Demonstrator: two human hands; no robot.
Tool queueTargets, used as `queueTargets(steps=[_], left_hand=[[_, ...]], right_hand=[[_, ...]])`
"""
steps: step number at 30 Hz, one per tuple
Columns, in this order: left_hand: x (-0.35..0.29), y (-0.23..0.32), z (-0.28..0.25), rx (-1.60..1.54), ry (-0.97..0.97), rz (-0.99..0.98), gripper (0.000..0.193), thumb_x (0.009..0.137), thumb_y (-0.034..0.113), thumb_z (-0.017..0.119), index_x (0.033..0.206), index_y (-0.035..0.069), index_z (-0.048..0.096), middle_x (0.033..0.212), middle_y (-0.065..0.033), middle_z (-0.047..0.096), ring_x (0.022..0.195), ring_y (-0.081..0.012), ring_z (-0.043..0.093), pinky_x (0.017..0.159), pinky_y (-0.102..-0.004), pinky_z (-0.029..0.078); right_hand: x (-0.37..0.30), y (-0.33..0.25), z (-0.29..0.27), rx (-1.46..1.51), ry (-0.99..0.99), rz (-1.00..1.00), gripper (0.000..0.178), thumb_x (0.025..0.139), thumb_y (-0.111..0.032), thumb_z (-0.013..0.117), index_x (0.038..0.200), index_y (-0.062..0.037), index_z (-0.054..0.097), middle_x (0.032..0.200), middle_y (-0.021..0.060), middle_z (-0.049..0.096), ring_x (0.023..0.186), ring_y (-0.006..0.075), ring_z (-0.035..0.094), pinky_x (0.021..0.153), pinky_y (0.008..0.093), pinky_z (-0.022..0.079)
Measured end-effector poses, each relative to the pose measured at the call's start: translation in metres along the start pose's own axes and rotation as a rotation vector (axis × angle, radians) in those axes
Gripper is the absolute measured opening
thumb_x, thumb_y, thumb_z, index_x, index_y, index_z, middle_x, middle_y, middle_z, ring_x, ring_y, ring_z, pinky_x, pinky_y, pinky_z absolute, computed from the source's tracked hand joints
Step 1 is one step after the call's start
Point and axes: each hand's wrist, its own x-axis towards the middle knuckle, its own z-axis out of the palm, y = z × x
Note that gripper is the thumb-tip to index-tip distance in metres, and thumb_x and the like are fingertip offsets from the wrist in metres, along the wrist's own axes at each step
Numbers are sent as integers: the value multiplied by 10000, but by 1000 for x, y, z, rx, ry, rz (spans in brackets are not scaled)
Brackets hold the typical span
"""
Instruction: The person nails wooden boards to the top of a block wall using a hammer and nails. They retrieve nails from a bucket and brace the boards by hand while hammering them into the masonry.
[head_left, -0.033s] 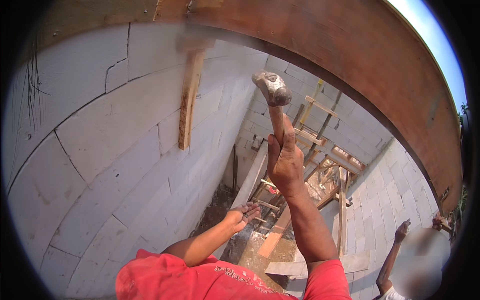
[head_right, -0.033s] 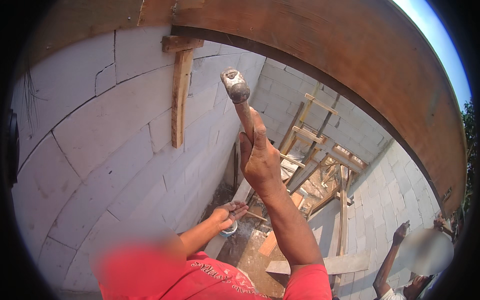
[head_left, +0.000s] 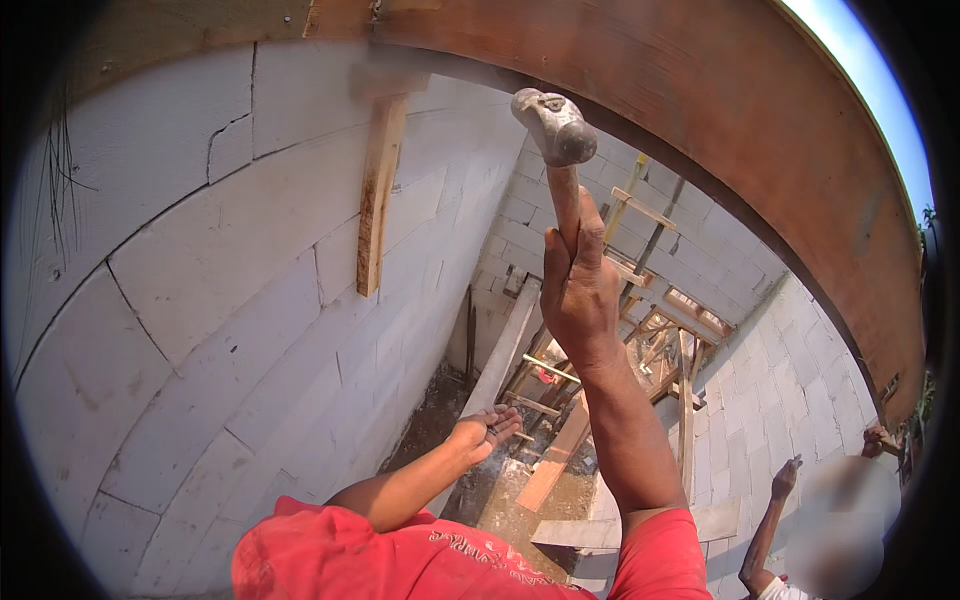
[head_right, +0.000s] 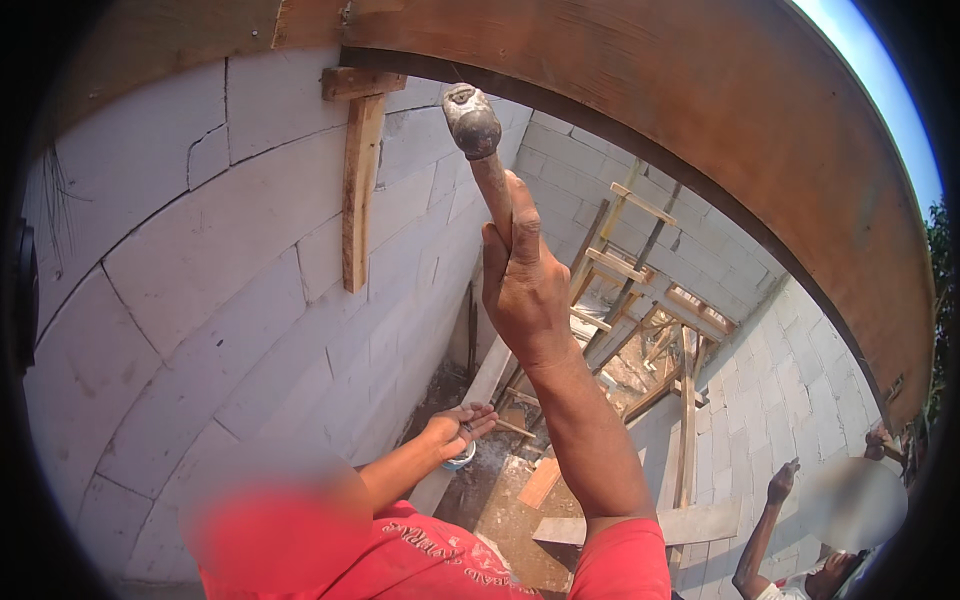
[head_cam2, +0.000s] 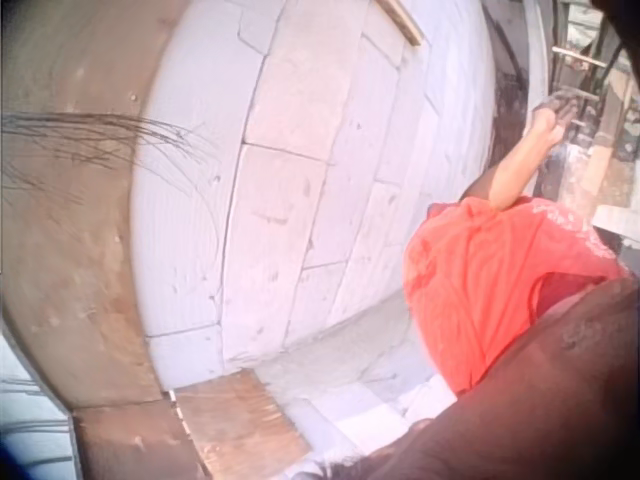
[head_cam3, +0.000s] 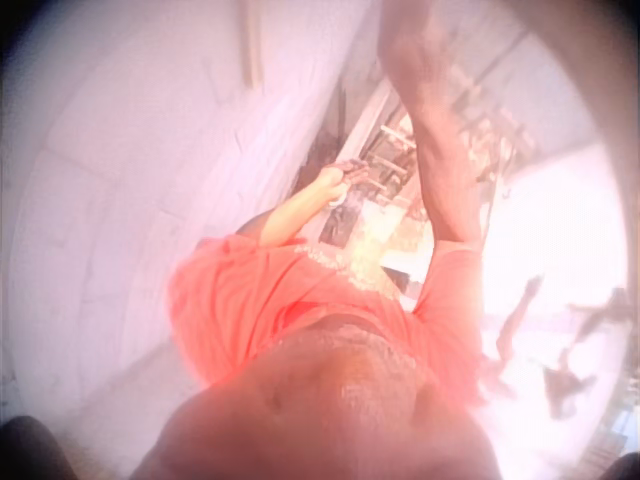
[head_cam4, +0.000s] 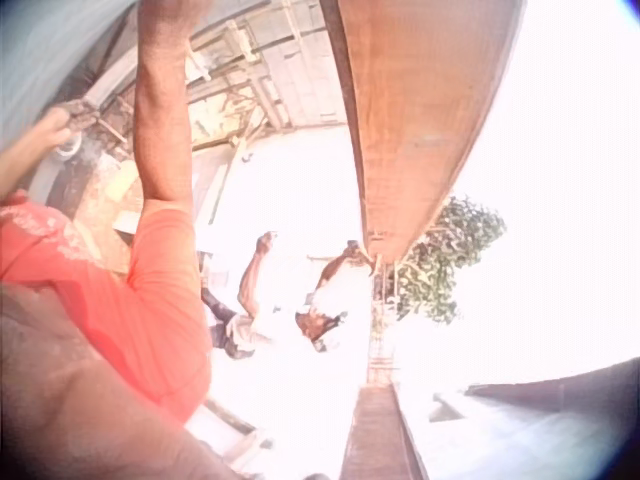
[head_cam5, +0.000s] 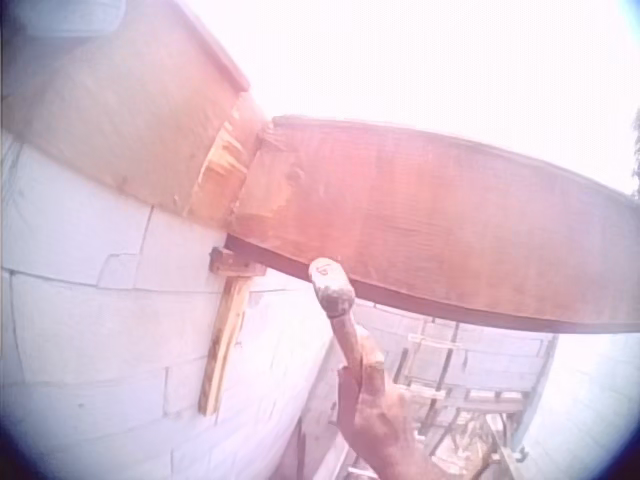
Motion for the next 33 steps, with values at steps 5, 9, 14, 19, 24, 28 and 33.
queueTargets(steps=[5,9,14,19,24,28,33], left_hand=[[-15,-9,10,-57,-61,-62,333,990,-89,410,1318,-86,466,1330,-251,579,1294,-420,575,1156,-509,485],[-13,20,28,-118,-113,127,359,989,-85,424,1347,-79,452,1394,-256,552,1342,-412,544,1173,-497,472],[-34,75,72,-203,-307,297,302,1059,69,463,1337,-47,467,1418,-239,546,1386,-392,489,1230,-515,387],[-28,50,87,-285,-328,163,396,1108,282,399,1347,-24,474,1435,-215,547,1406,-392,468,1168,-505,423],[-9,13,84,-90,-374,128,455,1128,315,329,1426,-7,448,1476,-184,537,1418,-360,467,1148,-493,430],[-5,-2,81,-70,-312,113,467,1129,313,324,1462,14,457,1519,-161,512,1451,-362,431,1214,-526,365],[-10,-5,86,-63,-382,39,478,1105,297,412,1456,-25,455,1525,-171,499,1456,-368,425,1231,-547,339]], right_hand=[[106,24,12,-421,-123,97,451,1076,-253,529,1499,-143,417,919,197,742,757,402,740,636,501,609],[53,35,6,-295,-134,280,407,1052,-271,554,1428,-118,521,845,194,734,824,384,734,729,503,559],[-116,26,8,148,-298,777,307,962,-290,703,1141,-41,702,764,157,702,741,261,686,696,405,518],[-184,20,-3,167,-290,1019,263,896,-270,780,994,-27,751,729,115,698,686,199,660,672,366,504],[-230,39,-10,116,-337,930,289,856,-276,794,992,-27,743,764,196,705,727,347,709,693,429,535],[-228,29,-14,-127,-437,888,266,880,-270,727,930,-9,712,849,259,705,833,462,694,744,529,550],[-234,38,-22,-115,-528,980,352,821,-347,769,975,-33,729,899,221,737,883,423,715,819,514,549]])
